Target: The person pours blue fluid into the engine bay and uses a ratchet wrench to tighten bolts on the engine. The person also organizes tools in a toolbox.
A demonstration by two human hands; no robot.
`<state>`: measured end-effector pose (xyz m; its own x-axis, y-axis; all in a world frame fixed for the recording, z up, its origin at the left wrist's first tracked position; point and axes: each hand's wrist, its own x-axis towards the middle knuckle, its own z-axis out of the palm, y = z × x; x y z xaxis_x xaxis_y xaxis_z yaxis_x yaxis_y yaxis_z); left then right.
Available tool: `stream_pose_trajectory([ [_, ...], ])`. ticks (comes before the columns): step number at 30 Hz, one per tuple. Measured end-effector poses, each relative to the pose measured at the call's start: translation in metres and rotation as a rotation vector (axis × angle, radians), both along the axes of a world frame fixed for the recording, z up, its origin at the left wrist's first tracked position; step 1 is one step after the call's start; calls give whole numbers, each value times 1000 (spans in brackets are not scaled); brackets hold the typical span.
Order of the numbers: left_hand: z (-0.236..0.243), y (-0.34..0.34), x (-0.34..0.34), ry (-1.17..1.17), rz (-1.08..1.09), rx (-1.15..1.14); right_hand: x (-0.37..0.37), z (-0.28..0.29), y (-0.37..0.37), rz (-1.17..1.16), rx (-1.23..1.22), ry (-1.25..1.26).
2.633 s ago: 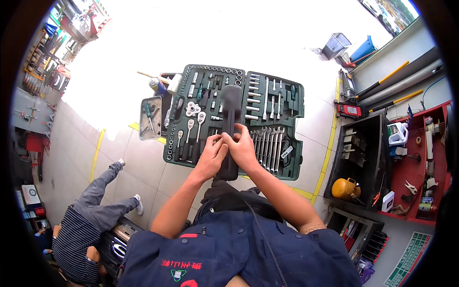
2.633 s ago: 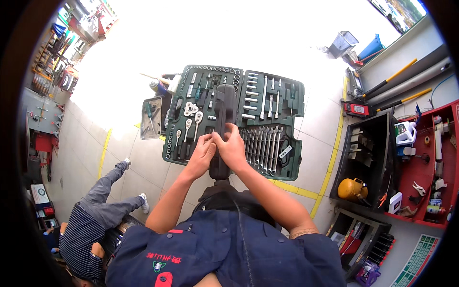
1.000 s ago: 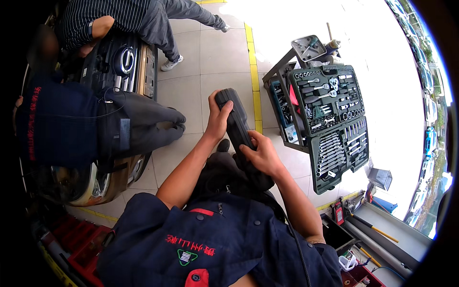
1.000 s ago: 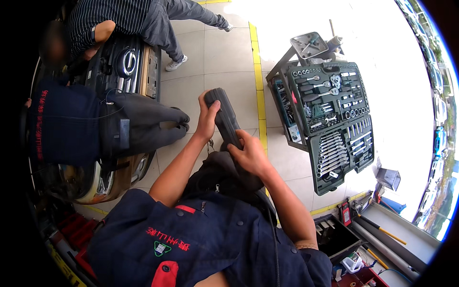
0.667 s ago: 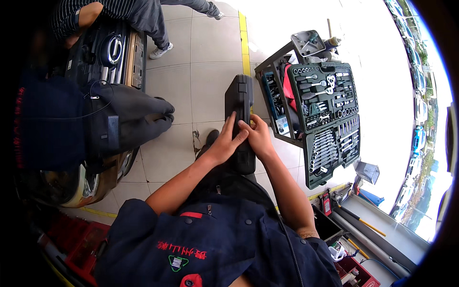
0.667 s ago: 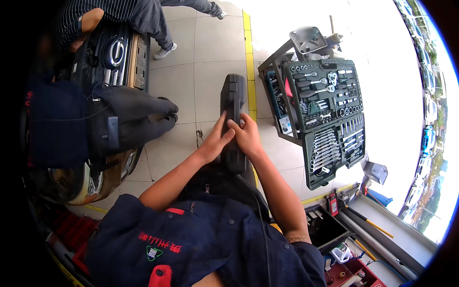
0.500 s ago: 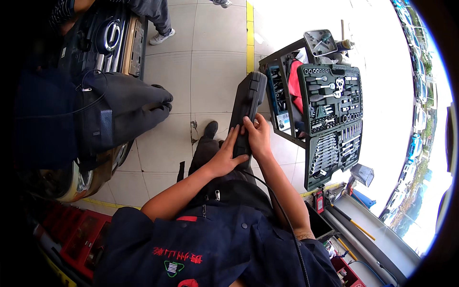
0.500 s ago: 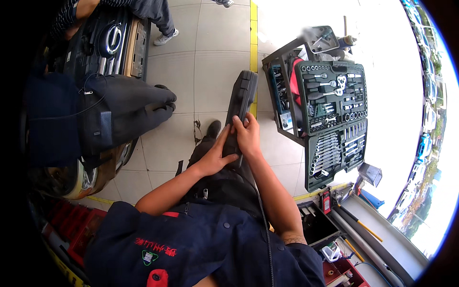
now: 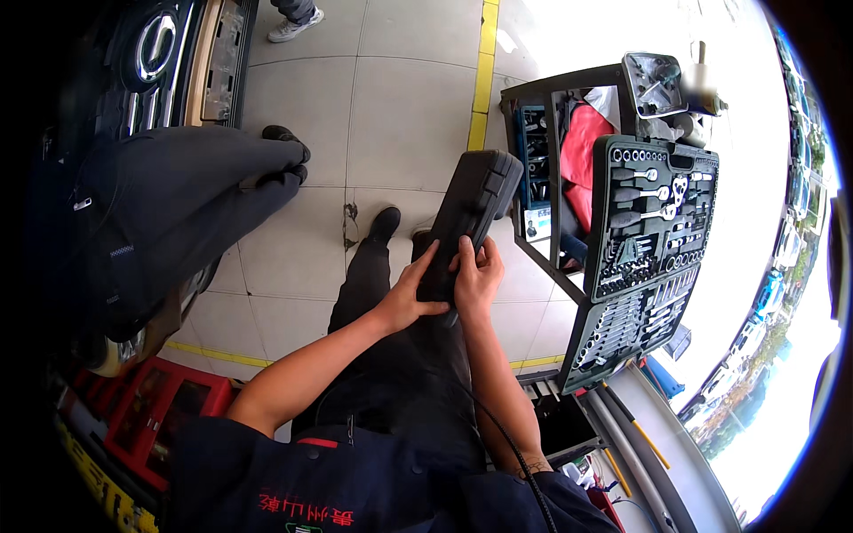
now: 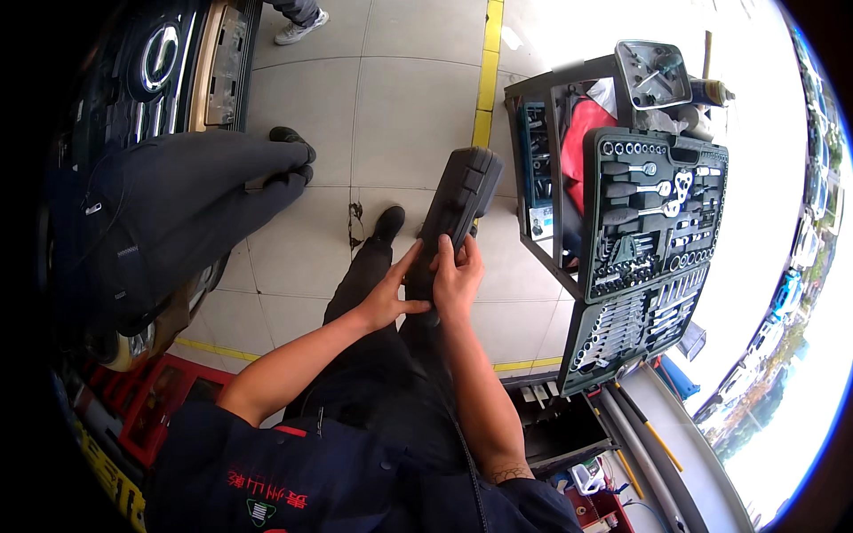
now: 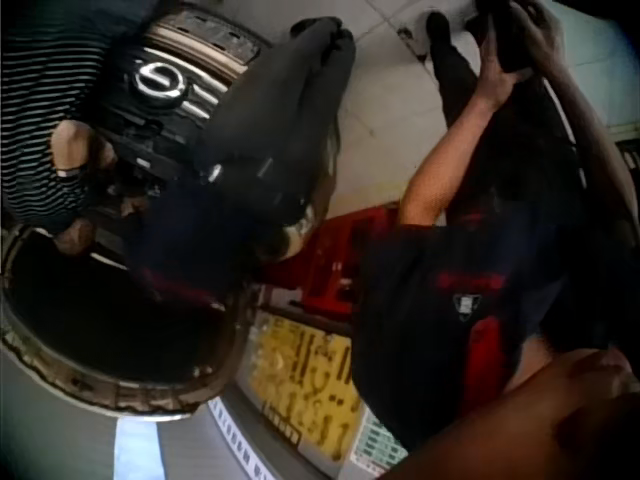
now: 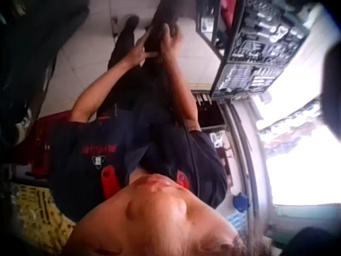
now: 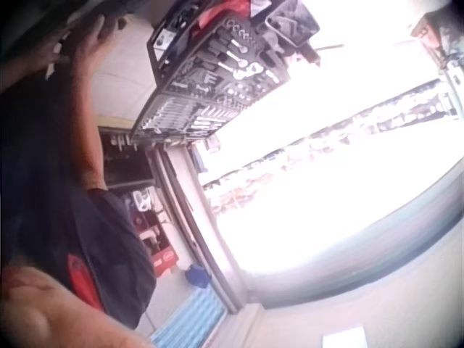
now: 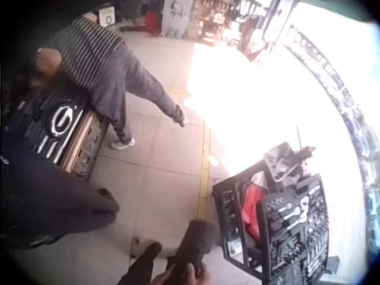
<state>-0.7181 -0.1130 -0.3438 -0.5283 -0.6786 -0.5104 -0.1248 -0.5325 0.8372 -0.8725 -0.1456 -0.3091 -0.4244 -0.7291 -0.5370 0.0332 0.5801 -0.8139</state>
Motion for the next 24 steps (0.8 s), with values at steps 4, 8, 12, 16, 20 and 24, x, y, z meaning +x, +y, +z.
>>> stream_pose_trajectory([
  [4, -47, -30, -80, -100, -141, -206, -73, -45, -25, -89, 6, 118],
  [8, -62, -85, -165, -94, -304, -191, -146, -64, -64, -101, 59, 328],
  [12, -93, -110, -251, 96, -254, 54, -198, -102, -96, 35, 148, 717],
  [16, -132, -109, -309, 236, -50, 77, -213, -103, -122, -49, 241, 762],
  [20, -156, -126, -334, 314, -55, 136, -243, -134, -120, -88, 164, 701],
  [24, -188, -131, -370, 329, -208, 147, -254, -142, -93, -155, 122, 607],
])
